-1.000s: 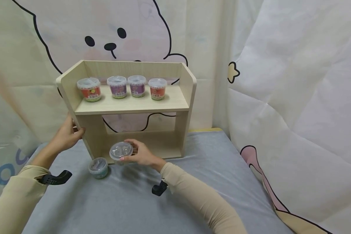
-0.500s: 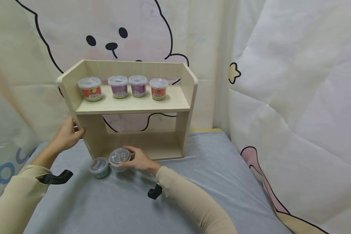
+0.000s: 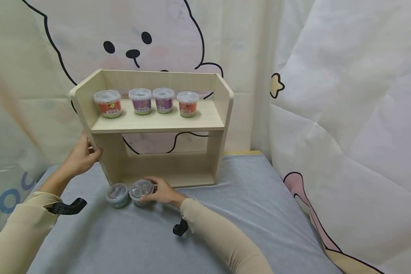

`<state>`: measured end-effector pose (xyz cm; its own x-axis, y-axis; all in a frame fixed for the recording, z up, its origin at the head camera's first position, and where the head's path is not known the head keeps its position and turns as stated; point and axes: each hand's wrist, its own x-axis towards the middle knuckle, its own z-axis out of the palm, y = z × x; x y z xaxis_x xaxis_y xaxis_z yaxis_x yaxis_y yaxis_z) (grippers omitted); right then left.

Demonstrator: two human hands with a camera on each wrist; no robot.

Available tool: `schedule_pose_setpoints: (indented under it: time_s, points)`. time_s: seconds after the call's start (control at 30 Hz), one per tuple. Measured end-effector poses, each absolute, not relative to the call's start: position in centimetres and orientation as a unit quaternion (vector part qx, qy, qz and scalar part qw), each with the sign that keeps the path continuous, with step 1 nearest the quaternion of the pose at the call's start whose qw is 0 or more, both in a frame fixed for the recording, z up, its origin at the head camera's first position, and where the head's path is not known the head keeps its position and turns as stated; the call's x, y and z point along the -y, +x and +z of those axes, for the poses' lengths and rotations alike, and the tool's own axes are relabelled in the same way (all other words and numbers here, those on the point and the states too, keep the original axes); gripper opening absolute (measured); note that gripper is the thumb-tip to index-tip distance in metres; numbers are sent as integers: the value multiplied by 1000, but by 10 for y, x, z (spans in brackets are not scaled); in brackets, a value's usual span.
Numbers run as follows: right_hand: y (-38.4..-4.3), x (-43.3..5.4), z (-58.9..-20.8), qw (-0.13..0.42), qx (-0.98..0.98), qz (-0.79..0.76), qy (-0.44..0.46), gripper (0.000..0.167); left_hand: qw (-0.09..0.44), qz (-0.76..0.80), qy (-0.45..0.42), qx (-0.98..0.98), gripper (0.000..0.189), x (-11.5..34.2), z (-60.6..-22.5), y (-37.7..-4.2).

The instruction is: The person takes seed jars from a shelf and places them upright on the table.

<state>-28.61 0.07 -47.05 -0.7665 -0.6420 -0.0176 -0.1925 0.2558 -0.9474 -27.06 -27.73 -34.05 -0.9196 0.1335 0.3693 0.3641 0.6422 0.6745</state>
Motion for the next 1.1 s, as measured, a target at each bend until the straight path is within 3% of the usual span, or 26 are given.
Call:
schedule_pose_setpoints:
  time_s: [1.1]
  points:
    - [-289, -8, -474, 223, -781, -503, -295, 74, 150, -418, -148, 884, 89, 280, -347, -275]
